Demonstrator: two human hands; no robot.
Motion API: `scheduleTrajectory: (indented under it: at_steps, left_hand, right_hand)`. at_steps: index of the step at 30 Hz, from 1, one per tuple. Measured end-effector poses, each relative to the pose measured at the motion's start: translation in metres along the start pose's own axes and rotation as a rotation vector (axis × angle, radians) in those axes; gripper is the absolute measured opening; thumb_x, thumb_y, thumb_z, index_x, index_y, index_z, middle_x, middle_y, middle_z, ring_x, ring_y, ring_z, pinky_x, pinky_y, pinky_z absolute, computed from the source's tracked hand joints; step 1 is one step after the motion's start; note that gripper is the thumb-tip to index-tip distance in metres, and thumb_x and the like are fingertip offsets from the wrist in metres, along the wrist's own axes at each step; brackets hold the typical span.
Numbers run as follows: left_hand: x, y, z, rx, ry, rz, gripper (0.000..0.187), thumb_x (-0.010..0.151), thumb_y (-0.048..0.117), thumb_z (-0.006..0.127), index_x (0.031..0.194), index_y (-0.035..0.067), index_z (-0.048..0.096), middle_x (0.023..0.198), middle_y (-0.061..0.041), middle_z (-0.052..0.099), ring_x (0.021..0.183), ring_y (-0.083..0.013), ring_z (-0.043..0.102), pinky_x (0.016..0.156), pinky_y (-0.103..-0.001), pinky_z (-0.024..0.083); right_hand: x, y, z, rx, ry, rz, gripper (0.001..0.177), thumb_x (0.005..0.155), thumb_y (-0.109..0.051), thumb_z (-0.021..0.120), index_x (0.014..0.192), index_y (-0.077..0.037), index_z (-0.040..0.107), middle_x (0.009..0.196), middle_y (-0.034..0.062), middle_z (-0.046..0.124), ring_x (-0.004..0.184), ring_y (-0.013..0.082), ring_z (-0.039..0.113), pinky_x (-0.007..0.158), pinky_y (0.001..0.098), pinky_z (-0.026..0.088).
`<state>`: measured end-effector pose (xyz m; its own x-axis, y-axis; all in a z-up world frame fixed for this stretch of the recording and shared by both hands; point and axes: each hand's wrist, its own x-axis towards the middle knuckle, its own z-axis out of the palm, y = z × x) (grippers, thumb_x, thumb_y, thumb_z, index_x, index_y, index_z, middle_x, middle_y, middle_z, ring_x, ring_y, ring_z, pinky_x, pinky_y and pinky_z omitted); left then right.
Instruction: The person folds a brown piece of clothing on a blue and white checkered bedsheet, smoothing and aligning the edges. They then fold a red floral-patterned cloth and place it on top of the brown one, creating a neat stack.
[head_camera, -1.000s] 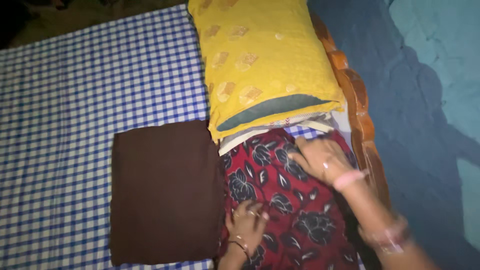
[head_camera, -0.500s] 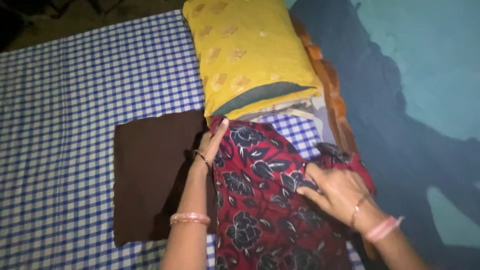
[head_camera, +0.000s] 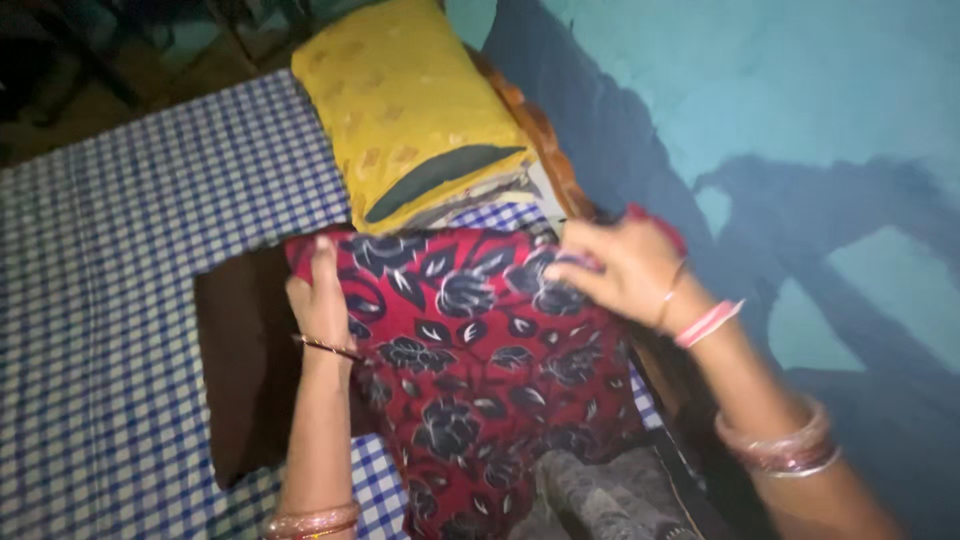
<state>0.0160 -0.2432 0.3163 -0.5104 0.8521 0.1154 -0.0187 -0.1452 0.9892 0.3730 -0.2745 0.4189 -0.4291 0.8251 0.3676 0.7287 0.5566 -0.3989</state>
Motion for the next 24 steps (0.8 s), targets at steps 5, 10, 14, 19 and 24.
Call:
scheduleTrajectory:
  at_steps: [5, 10, 14, 19, 24]
  left_hand:
    - [-0.018, 0.133, 0.022, -0.232, -0.051, 0.065, 0.029, 0.1, 0.034, 0.067, 0.099, 0.006, 0.073, 0.096, 0.003, 0.07, 0.088, -0.0076, 0.063, 0.08, -0.026, 0.052]
    - [-0.036, 0.226, -0.003, -0.357, -0.265, 0.302, 0.024, 0.108, 0.029, 0.07, 0.108, 0.005, 0.07, 0.105, 0.003, 0.069, 0.097, -0.0083, 0.062, 0.092, -0.027, 0.053]
    - [-0.036, 0.231, -0.015, -0.354, -0.299, 0.273, 0.026, 0.1, 0.033, 0.069, 0.106, 0.007, 0.072, 0.101, 0.002, 0.073, 0.091, -0.0091, 0.068, 0.084, -0.027, 0.057]
    - [-0.03, 0.175, -0.013, -0.128, -0.164, 0.189, 0.033, 0.098, 0.04, 0.068, 0.106, 0.009, 0.076, 0.093, 0.005, 0.071, 0.083, -0.0052, 0.064, 0.074, -0.024, 0.052]
    - [0.0, 0.14, -0.017, -0.126, -0.106, 0.226, 0.034, 0.101, 0.038, 0.066, 0.102, 0.004, 0.073, 0.089, 0.003, 0.069, 0.079, -0.0064, 0.061, 0.072, -0.027, 0.05]
  right_hand:
    - [0.006, -0.043, -0.115, -0.041, 0.068, -0.045, 0.031, 0.089, -0.037, 0.077, 0.084, -0.009, 0.063, 0.057, 0.0089, 0.054, 0.048, 0.0268, 0.055, 0.05, 0.0388, 0.042]
    - [-0.018, -0.093, -0.179, -0.057, 0.176, -0.169, 0.031, 0.091, -0.026, 0.08, 0.085, -0.004, 0.06, 0.063, 0.0073, 0.047, 0.053, 0.0196, 0.045, 0.052, 0.0326, 0.039]
    - [-0.02, -0.095, -0.171, 0.017, 0.172, -0.187, 0.029, 0.091, -0.027, 0.079, 0.086, -0.005, 0.059, 0.064, 0.0036, 0.048, 0.055, 0.0151, 0.045, 0.053, 0.0313, 0.039]
    - [0.003, -0.082, -0.105, 0.013, 0.115, -0.044, 0.035, 0.084, -0.033, 0.082, 0.083, -0.007, 0.059, 0.058, 0.0021, 0.046, 0.049, 0.0136, 0.041, 0.05, 0.0312, 0.036]
    - [0.021, -0.048, -0.083, 0.091, 0.166, -0.052, 0.037, 0.087, -0.038, 0.081, 0.088, -0.006, 0.061, 0.066, 0.0045, 0.049, 0.06, 0.014, 0.044, 0.057, 0.029, 0.04]
